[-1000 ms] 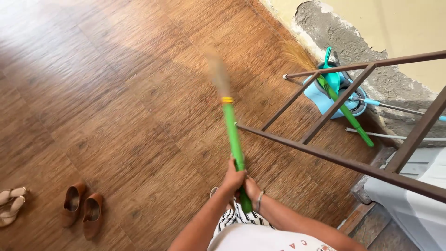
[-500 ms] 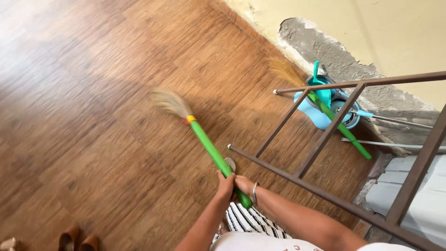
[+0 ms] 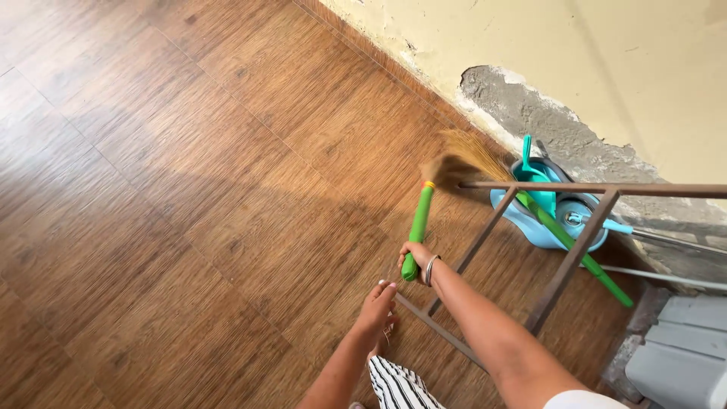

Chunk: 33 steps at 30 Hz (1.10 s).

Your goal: Sweeping the floor of a balcony area and rearranging shoes during the cleaning process.

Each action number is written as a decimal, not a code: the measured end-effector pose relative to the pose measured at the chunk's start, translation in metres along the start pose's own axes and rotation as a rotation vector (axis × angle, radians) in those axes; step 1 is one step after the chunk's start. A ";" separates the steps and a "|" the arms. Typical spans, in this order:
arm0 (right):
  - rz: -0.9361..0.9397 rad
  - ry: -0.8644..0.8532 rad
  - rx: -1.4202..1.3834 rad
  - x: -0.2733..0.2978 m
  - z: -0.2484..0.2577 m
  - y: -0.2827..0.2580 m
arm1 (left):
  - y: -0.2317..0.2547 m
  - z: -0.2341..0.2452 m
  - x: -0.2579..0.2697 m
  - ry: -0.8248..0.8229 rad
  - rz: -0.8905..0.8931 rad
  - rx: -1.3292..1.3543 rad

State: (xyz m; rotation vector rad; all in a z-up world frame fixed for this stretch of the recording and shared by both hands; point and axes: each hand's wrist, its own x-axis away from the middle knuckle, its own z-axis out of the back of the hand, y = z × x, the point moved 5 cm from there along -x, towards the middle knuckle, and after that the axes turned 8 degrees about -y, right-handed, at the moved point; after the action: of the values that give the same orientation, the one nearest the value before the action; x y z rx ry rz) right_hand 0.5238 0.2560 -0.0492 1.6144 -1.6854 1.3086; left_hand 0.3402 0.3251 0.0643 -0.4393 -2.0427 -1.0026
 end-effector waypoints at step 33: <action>-0.020 -0.272 0.745 0.065 -0.246 0.280 | -0.032 0.283 0.070 0.448 -0.018 -0.389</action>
State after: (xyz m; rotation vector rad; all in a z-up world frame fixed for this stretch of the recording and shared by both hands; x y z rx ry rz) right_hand 0.1795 0.3936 0.0261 2.2937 -1.3797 1.9211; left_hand 0.1332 0.5231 -0.0003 -0.3554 -1.4585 -1.3780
